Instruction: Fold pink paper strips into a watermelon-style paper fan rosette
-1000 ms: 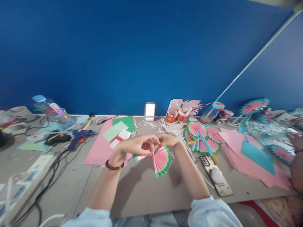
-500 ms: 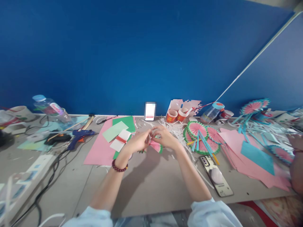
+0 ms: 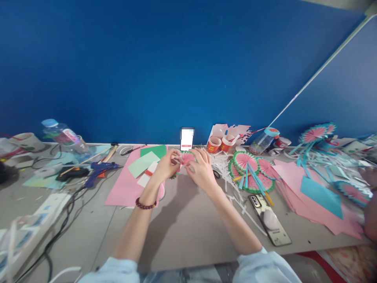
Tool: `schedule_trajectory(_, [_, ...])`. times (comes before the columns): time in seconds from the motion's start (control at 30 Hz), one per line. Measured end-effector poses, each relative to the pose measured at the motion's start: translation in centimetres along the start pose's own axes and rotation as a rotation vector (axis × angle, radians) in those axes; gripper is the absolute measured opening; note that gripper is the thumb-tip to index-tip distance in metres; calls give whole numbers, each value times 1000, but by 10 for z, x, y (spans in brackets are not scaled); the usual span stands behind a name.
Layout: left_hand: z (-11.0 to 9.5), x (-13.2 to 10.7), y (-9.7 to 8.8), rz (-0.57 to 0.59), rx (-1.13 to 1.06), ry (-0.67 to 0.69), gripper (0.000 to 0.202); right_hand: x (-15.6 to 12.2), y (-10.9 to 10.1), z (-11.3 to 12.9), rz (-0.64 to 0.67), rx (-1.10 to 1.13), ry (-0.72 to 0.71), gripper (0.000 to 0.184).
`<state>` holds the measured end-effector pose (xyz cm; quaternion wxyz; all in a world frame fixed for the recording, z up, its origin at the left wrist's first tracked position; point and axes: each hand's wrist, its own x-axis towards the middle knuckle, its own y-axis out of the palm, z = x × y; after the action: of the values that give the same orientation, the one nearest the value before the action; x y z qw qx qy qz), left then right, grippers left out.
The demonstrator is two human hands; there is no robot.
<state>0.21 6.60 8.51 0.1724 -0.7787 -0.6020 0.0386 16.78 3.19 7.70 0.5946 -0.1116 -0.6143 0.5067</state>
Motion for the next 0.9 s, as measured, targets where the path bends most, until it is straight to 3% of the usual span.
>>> schedule_trajectory(0.23, [-5, 5, -4, -65, -350, -101, 41, -4, 6, 14, -198, -59, 100, 18])
schedule_trajectory(0.43, [0, 9, -4, -111, -569, -84, 41, -1, 10, 12, -286, 177, 292, 14])
schedule_trajectory(0.53, [-2, 8, -4, -98, -641, -105, 40, 2, 12, 3, -253, 391, 365, 12])
schedule_trajectory(0.77, [-9, 5, 2, 145, -866, -201, 38, 6, 14, -14, -6, 1158, 630, 20])
schedule_trajectory(0.9, [-4, 7, 7, 233, -946, -250, 30, 7, 14, -13, 59, 1390, 728, 24])
